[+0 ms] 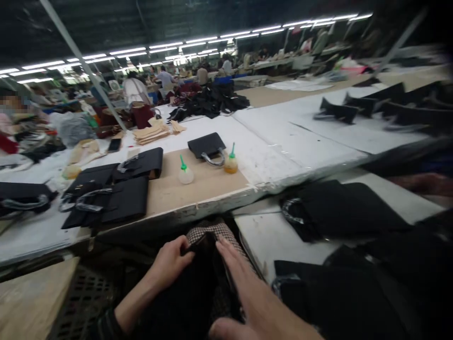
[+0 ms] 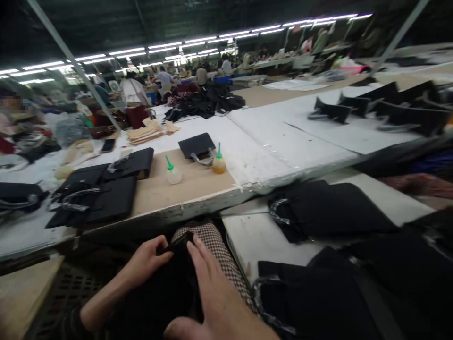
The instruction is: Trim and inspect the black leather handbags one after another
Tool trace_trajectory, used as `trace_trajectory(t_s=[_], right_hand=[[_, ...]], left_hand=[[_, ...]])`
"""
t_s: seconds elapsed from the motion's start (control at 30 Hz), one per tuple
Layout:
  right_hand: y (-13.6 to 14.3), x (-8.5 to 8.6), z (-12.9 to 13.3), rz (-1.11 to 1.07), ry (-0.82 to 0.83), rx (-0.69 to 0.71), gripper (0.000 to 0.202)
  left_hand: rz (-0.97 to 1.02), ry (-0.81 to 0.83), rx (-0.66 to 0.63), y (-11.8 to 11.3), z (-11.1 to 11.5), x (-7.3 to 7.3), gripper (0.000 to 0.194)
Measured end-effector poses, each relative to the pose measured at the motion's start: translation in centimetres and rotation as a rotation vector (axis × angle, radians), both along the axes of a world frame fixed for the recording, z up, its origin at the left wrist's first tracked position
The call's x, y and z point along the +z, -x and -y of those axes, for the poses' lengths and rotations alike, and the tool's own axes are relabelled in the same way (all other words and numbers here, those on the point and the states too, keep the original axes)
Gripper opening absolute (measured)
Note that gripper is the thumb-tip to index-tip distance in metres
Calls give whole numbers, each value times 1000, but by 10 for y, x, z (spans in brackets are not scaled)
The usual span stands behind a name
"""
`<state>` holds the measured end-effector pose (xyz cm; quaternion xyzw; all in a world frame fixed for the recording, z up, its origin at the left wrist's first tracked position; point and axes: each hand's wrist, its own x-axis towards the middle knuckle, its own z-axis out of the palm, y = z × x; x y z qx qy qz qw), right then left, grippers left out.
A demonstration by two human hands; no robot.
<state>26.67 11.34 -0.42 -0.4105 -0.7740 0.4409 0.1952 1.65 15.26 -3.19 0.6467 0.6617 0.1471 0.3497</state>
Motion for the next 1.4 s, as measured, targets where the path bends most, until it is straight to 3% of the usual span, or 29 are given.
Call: trace_trajectory(t_s=[0.13, 0.27, 0.43, 0.57, 0.67, 0.8, 0.87, 0.93, 1.03, 1.17, 1.4], right_hand=[[0, -12, 27, 19, 36, -212, 95], [-23, -19, 11, -127, 146, -376, 68], [-70, -4, -20, -381, 367, -205, 68], [-85, -4, -36, -361, 467, 9, 69], [-81, -23, -40, -309, 522, 109, 61], [-79, -43, -40, -320, 487, 118, 41], [-80, -43, -41, -294, 429, 121, 37], [-80, -40, -42, -270, 397, 126, 35], [-74, -36, -40, -267, 319, 71, 40], [-62, -35, -34, -215, 65, -75, 43], [-47, -30, -26, 168, -296, -79, 22]], left_hand=[[7, 32, -69, -12, -3, -3, 21], [-1, 66, -140, -12, -5, 7, 27], [-62, 85, -259, 17, -14, 45, 23], [-10, 363, -514, 27, -17, 73, 12], [6, 569, -629, 20, -19, 66, 20], [118, 521, -568, 10, -23, 43, 43], [230, 507, -533, 4, -26, 38, 65], [286, 505, -532, -3, -29, 39, 73], [272, 455, -559, -14, -32, 42, 56], [214, 387, -560, -22, -35, 39, 38], [176, 274, -566, -27, -40, 28, 33]])
